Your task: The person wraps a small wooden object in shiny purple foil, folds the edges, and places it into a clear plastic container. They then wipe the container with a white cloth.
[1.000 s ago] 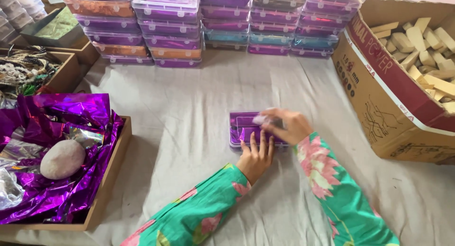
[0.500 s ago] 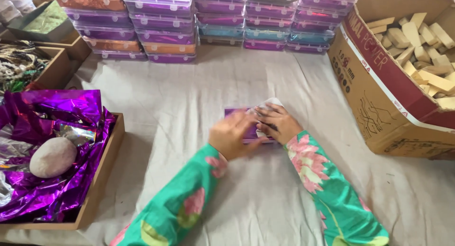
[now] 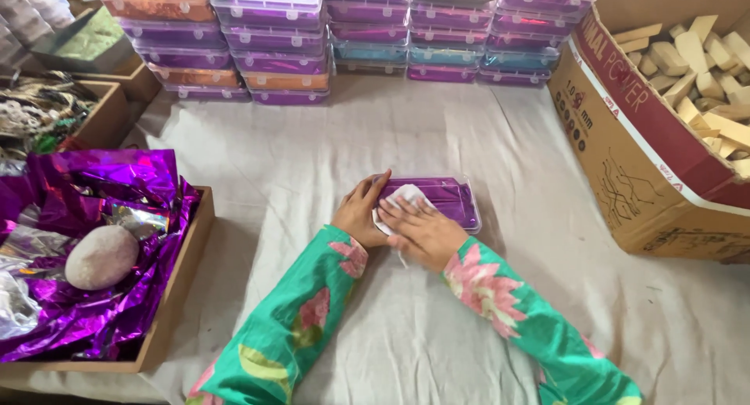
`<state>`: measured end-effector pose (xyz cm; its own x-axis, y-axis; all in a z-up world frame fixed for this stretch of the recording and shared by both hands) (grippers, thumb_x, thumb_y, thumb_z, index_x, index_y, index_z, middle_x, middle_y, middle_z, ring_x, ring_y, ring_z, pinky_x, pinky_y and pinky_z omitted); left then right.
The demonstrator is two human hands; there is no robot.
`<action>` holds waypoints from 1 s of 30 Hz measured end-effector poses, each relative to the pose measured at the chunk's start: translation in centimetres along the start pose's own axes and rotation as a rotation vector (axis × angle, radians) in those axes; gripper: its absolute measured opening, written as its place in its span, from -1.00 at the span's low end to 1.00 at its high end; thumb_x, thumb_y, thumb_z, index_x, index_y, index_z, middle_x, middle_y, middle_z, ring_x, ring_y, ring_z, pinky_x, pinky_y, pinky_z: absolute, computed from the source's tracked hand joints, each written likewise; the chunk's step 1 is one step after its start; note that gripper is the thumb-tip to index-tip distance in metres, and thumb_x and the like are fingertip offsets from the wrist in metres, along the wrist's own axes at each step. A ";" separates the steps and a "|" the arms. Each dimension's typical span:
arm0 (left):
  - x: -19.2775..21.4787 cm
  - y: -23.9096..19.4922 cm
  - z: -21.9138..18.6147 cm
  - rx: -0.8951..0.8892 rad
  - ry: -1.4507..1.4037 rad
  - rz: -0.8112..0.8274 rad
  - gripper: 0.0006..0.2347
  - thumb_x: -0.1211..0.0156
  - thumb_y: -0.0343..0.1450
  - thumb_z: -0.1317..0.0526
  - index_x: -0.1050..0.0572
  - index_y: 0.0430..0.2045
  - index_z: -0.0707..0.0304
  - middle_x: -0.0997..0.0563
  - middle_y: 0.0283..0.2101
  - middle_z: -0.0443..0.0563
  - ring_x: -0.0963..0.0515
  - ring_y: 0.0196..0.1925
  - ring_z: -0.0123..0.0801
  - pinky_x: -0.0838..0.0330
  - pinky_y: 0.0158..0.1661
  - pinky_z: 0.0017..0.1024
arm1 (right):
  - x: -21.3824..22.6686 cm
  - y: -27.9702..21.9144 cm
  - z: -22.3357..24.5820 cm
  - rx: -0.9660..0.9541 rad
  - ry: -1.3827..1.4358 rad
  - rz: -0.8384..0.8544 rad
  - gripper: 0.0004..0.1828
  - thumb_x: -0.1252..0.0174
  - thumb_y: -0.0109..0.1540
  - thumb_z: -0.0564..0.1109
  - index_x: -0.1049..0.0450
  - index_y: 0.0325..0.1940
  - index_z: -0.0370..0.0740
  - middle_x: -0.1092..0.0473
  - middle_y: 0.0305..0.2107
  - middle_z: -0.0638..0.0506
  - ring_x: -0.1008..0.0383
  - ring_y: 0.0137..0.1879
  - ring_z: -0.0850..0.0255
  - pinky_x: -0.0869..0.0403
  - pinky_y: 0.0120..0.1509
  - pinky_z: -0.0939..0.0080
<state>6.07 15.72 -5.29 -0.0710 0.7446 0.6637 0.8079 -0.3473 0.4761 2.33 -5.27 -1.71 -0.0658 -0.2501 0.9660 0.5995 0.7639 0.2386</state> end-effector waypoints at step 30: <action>-0.3 0.2 -3.7 0.093 0.122 0.034 0.13 -0.61 -0.07 -0.27 -0.11 0.40 0.10 -0.20 0.42 0.33 -0.18 0.49 0.15 0.13 0.34 0.34 | -1.0 -0.4 -1.6 -0.284 -0.237 -0.110 -0.41 -0.13 0.16 -0.15 -0.46 0.31 -0.06 -0.42 0.24 0.06 -0.53 0.12 0.24 -0.56 0.04 0.12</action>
<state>4.10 13.30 -3.23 -0.1087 0.6567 0.7462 0.8613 -0.3125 0.4005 3.43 -6.22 -2.91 -0.3045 -0.1518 0.9403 0.7736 0.5365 0.3372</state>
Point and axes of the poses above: each hand's wrist, its own y-axis towards the middle knuckle, its own x-axis out of the back of the hand, z = x × y, the point moved 1 cm from there along y, towards the middle knuckle
